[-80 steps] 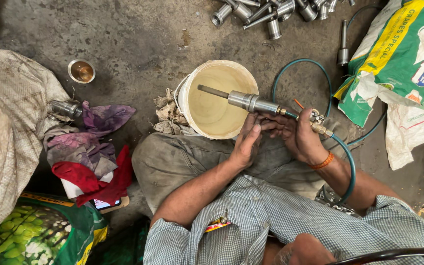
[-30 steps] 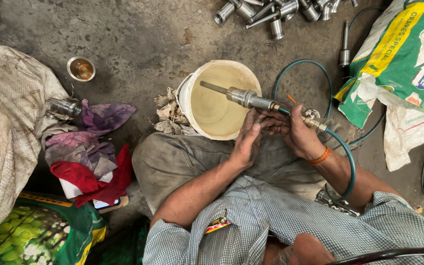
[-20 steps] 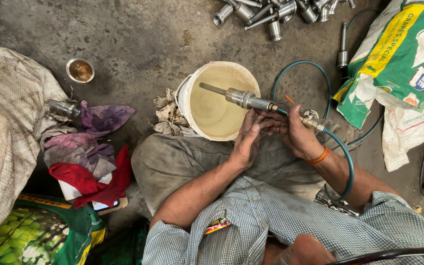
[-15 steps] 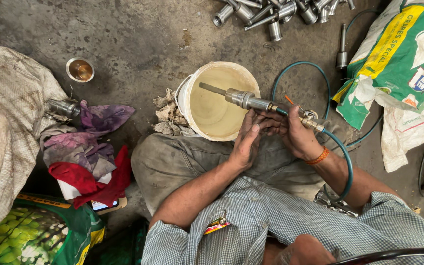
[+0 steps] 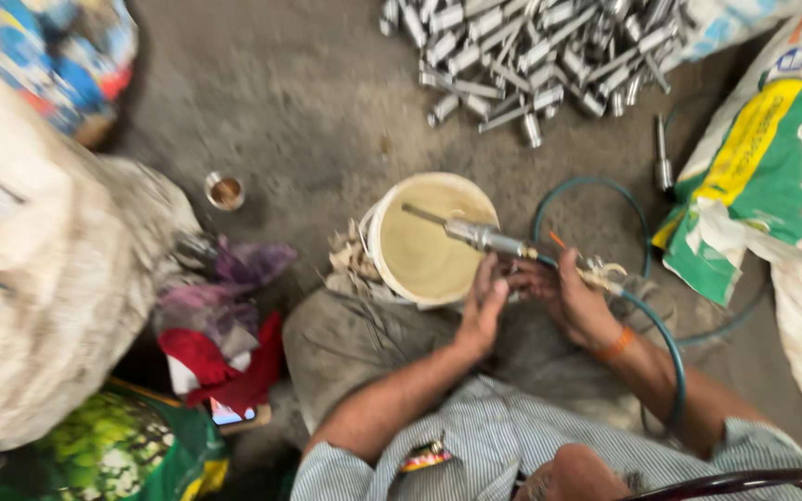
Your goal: The person sits on the floor and repeatedly cleans cylindrical metal parts. They insert each part into a handheld pneumatic tool, activate it to spray liquid from a bucket, and then place the cleaned part into a green crate.
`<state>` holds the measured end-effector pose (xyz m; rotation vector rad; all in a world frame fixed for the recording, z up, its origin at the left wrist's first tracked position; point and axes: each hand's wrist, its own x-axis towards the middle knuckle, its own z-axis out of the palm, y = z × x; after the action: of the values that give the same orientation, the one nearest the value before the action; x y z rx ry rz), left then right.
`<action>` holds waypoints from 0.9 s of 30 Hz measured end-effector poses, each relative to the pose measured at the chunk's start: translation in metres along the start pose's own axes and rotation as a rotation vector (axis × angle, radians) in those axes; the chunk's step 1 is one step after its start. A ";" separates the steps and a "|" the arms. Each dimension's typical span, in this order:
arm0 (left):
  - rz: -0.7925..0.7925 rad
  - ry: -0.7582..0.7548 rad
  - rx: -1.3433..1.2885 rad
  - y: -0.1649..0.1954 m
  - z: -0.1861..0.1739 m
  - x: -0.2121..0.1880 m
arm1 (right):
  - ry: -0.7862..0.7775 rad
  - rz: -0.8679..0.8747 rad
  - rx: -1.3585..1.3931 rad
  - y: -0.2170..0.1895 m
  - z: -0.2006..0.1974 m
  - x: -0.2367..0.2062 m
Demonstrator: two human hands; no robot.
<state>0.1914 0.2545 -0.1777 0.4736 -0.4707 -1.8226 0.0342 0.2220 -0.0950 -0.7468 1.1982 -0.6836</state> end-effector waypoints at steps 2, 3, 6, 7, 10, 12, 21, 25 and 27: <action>0.135 -0.054 0.155 -0.005 0.008 -0.003 | 0.021 -0.041 0.007 0.004 -0.006 -0.021; 0.095 -0.045 0.004 -0.005 0.014 -0.003 | 0.012 -0.096 0.002 0.009 -0.008 -0.034; -0.040 -0.007 -0.361 -0.004 0.036 0.000 | 0.030 -0.251 0.051 0.033 -0.015 -0.073; -0.095 0.007 -0.420 -0.002 0.044 0.002 | 0.065 -0.297 0.115 0.044 -0.015 -0.083; -0.183 0.132 -0.505 0.000 0.070 0.005 | 0.213 -0.599 -0.233 0.064 -0.025 -0.112; -0.208 0.221 -0.484 -0.005 0.090 -0.004 | 0.251 -0.877 -0.604 0.068 -0.037 -0.130; -0.165 0.221 -0.229 -0.020 0.127 -0.025 | 0.503 -1.113 -1.211 0.076 -0.102 -0.212; -0.238 0.101 -0.259 -0.027 0.131 -0.030 | 0.491 -0.772 -0.583 0.111 -0.107 -0.220; -0.371 -0.017 -0.166 -0.028 0.138 -0.037 | 0.223 -0.599 -0.242 0.117 -0.106 -0.193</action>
<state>0.1049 0.3090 -0.0742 0.4515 -0.2495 -2.2029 -0.1046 0.4288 -0.1026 -1.2833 1.2785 -1.1493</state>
